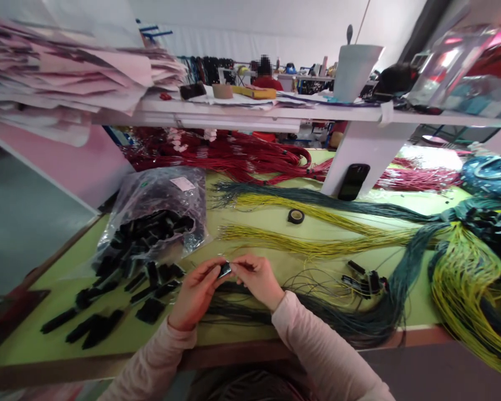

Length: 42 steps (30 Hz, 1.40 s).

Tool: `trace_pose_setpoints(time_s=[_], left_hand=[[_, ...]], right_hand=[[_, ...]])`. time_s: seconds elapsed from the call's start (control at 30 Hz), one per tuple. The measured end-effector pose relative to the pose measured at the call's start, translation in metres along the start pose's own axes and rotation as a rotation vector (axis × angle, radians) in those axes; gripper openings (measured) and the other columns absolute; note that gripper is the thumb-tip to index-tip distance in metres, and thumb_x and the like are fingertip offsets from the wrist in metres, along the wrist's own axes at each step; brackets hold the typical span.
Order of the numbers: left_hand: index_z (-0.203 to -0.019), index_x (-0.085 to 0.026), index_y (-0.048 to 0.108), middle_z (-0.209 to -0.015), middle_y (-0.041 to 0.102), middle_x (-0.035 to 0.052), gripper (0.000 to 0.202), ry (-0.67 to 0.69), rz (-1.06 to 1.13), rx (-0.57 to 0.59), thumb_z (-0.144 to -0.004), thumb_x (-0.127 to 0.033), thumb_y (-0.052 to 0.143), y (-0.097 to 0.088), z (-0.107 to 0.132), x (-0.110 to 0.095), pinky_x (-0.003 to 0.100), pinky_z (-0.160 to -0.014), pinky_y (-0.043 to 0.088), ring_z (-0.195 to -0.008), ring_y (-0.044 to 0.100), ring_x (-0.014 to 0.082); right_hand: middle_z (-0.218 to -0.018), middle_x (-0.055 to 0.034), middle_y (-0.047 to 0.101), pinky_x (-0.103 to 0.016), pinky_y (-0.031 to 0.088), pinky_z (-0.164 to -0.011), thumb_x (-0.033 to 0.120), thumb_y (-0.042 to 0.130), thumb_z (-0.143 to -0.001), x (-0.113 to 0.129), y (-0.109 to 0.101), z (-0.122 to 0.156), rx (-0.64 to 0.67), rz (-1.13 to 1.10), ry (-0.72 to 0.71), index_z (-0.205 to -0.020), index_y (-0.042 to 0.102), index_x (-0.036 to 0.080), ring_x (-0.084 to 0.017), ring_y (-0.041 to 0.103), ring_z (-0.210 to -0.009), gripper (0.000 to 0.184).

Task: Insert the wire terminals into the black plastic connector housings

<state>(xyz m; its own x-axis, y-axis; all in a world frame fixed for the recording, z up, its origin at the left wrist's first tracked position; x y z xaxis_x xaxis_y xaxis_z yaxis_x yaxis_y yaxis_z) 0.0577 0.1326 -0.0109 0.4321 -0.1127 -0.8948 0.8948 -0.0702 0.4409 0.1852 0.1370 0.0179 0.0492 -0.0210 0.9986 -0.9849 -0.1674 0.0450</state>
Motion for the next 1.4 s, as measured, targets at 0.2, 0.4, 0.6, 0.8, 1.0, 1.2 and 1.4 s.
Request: trace_pose_setpoints(time_s=[0.2, 0.4, 0.6, 0.8, 1.0, 1.2, 1.4], left_hand=[[-0.105, -0.019, 0.065, -0.078, 0.068, 0.0030, 0.033, -0.117, -0.091, 0.096, -0.074, -0.031, 0.068, 0.003, 0.004, 0.014, 0.024, -0.054, 0.052, -0.065, 0.063, 0.0148], [-0.098, -0.019, 0.068, -0.075, 0.066, 0.0012, 0.030, -0.154, 0.065, 0.020, -0.069, -0.026, 0.072, -0.003, 0.004, 0.009, 0.018, -0.054, 0.052, -0.065, 0.062, 0.0111], [-0.101, -0.018, 0.069, -0.083, 0.066, 0.0009, 0.035, -0.150, 0.161, 0.005, -0.066, -0.018, 0.074, -0.006, 0.003, 0.005, 0.016, -0.058, 0.054, -0.067, 0.060, 0.0078], [-0.101, -0.018, 0.068, -0.080, 0.068, 0.0022, 0.034, -0.165, 0.183, 0.032, -0.067, -0.018, 0.074, -0.004, 0.004, 0.005, 0.016, -0.056, 0.053, -0.070, 0.063, 0.0104], [-0.096, -0.018, 0.069, -0.078, 0.068, 0.0026, 0.031, -0.128, 0.174, 0.013, -0.066, -0.018, 0.075, -0.006, 0.002, 0.002, 0.018, -0.057, 0.054, -0.072, 0.065, 0.0131], [-0.096, -0.017, 0.069, -0.078, 0.068, 0.0026, 0.030, -0.126, 0.177, -0.001, -0.066, -0.017, 0.074, -0.010, 0.001, 0.004, 0.018, -0.057, 0.055, -0.071, 0.065, 0.0130], [-0.097, -0.016, 0.069, -0.080, 0.069, 0.0036, 0.031, -0.121, 0.168, -0.017, -0.066, -0.017, 0.074, -0.013, 0.002, 0.005, 0.018, -0.056, 0.055, -0.073, 0.066, 0.0142]], right_hand=[[-0.064, 0.0002, 0.062, -0.019, 0.040, -0.043, 0.042, 0.061, -0.077, 0.003, 0.001, 0.001, 0.025, 0.020, 0.006, -0.077, 0.066, 0.016, -0.008, 0.052, -0.048, 0.026], [-0.067, -0.0025, 0.061, -0.025, 0.043, -0.058, 0.034, 0.060, -0.080, 0.034, -0.002, 0.007, -0.034, 0.297, -0.229, -0.073, 0.068, 0.018, -0.014, 0.054, -0.063, 0.020], [-0.064, -0.0007, 0.051, -0.023, 0.036, -0.054, 0.027, 0.055, -0.083, 0.046, -0.001, 0.010, -0.049, 0.441, -0.318, -0.070, 0.062, 0.016, -0.011, 0.046, -0.059, 0.019], [-0.060, 0.0019, 0.043, -0.022, 0.032, -0.054, 0.022, 0.049, -0.085, 0.049, 0.002, 0.012, -0.033, 0.554, -0.351, -0.061, 0.052, 0.016, -0.009, 0.041, -0.056, 0.025], [-0.057, 0.0029, 0.042, -0.021, 0.031, -0.053, 0.020, 0.048, -0.083, 0.046, 0.007, 0.011, 0.016, 0.584, -0.293, -0.058, 0.051, 0.016, -0.008, 0.040, -0.054, 0.025], [-0.056, 0.0023, 0.047, -0.020, 0.032, -0.053, 0.017, 0.050, -0.079, 0.047, 0.014, 0.011, 0.082, 0.581, -0.245, -0.058, 0.054, 0.015, -0.008, 0.041, -0.054, 0.021], [-0.057, 0.0019, 0.050, -0.020, 0.032, -0.052, 0.016, 0.051, -0.077, 0.043, 0.017, 0.011, 0.107, 0.571, -0.223, -0.058, 0.056, 0.015, -0.008, 0.042, -0.053, 0.020]])
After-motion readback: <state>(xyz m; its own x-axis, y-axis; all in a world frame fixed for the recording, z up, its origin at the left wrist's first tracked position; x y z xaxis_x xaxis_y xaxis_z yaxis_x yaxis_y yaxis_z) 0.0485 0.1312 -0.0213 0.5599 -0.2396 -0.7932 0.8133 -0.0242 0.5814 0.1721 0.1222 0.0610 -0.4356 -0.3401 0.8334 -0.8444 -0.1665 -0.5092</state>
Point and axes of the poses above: each hand's wrist, its own z-axis away from the middle knuckle, its own y-axis out of the palm, x = y × z, the point moved 9 cm from there along -z, towards the middle knuckle
